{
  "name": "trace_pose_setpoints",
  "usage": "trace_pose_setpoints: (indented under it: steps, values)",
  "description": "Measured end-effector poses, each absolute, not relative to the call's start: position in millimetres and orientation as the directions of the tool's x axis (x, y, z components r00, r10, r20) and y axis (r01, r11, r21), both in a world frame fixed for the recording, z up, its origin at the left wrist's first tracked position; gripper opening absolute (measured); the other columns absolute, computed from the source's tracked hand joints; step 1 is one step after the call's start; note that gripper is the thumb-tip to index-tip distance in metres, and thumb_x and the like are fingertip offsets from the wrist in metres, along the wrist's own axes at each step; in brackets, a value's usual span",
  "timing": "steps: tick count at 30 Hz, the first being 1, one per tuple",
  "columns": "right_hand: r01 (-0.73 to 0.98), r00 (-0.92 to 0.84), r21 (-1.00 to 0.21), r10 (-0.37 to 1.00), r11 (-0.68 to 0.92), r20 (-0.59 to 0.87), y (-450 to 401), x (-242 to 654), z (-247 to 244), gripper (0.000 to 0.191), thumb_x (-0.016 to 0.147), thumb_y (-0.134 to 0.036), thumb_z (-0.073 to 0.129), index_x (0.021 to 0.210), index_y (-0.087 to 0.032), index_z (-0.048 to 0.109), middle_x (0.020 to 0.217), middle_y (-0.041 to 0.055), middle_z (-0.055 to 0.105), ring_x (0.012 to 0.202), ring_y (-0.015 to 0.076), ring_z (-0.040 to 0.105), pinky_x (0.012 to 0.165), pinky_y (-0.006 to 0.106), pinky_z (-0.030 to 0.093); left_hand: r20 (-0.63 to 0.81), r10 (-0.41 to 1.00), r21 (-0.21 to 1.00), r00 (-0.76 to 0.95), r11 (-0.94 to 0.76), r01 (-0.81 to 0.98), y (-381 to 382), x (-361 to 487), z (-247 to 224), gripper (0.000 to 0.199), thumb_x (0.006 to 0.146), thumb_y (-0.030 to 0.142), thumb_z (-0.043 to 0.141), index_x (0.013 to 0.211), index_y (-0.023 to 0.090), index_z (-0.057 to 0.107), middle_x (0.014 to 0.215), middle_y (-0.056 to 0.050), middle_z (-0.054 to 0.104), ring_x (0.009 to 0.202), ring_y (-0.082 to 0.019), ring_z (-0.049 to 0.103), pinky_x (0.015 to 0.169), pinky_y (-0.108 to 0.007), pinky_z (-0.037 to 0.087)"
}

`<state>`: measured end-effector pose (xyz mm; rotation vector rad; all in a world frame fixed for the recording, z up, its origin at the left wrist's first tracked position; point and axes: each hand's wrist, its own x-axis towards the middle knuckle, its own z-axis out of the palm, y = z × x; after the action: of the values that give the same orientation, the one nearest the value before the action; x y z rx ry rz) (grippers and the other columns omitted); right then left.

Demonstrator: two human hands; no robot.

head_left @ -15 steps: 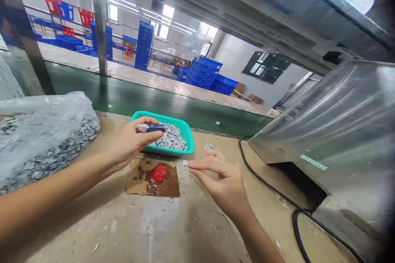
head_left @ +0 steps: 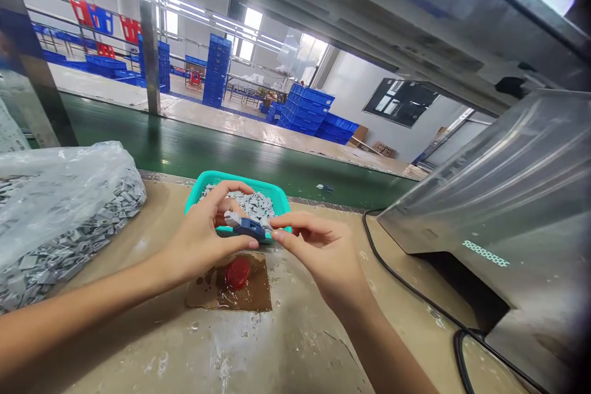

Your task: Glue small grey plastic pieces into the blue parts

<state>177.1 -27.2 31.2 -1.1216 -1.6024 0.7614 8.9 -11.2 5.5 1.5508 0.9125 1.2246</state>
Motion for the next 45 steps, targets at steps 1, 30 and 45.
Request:
trace_pose_setpoints:
  steps: [1,30,45]
  values:
    - [0.319,-0.075,-0.869,0.924,0.378,0.375,-25.5,174.9,28.9,0.011,0.062,-0.015,0.067,0.068,-0.024,0.071,0.068,-0.0010,0.067,0.065,0.0146,0.054,0.057,0.026,0.038,0.294,0.928,0.953,0.228,-0.302,0.002,-11.5,8.7,5.5,0.054,0.057,0.015,0.070,0.104,0.025,0.043,0.064,0.008,0.049,0.062,-0.010,0.053,0.061,-0.023,0.043]
    - [0.295,-0.288,-0.831,0.873,0.472,0.394,31.5,187.2,20.6,0.049,0.076,-0.021,0.054,0.124,-0.020,0.045,0.117,0.0083,0.053,0.094,0.0184,0.054,0.075,0.032,0.049,-0.157,0.980,0.728,0.123,0.199,-0.656,23.2,-4.9,21.6,0.005,0.070,0.012,0.061,0.072,0.015,0.057,0.072,0.000,0.056,0.071,-0.009,0.056,0.054,-0.016,0.042]
    - [0.855,-0.350,-0.342,0.920,0.391,0.175,91.1,185.0,-21.9,0.023,0.061,0.007,0.050,0.057,-0.012,0.062,0.059,0.0089,0.060,0.065,0.0232,0.057,0.060,0.031,0.042,-0.082,0.942,0.829,0.325,0.246,-0.503,42.1,-28.8,11.5,0.016,0.080,0.021,0.049,0.084,0.014,0.062,0.089,-0.007,0.058,0.080,-0.014,0.057,0.066,-0.021,0.046]
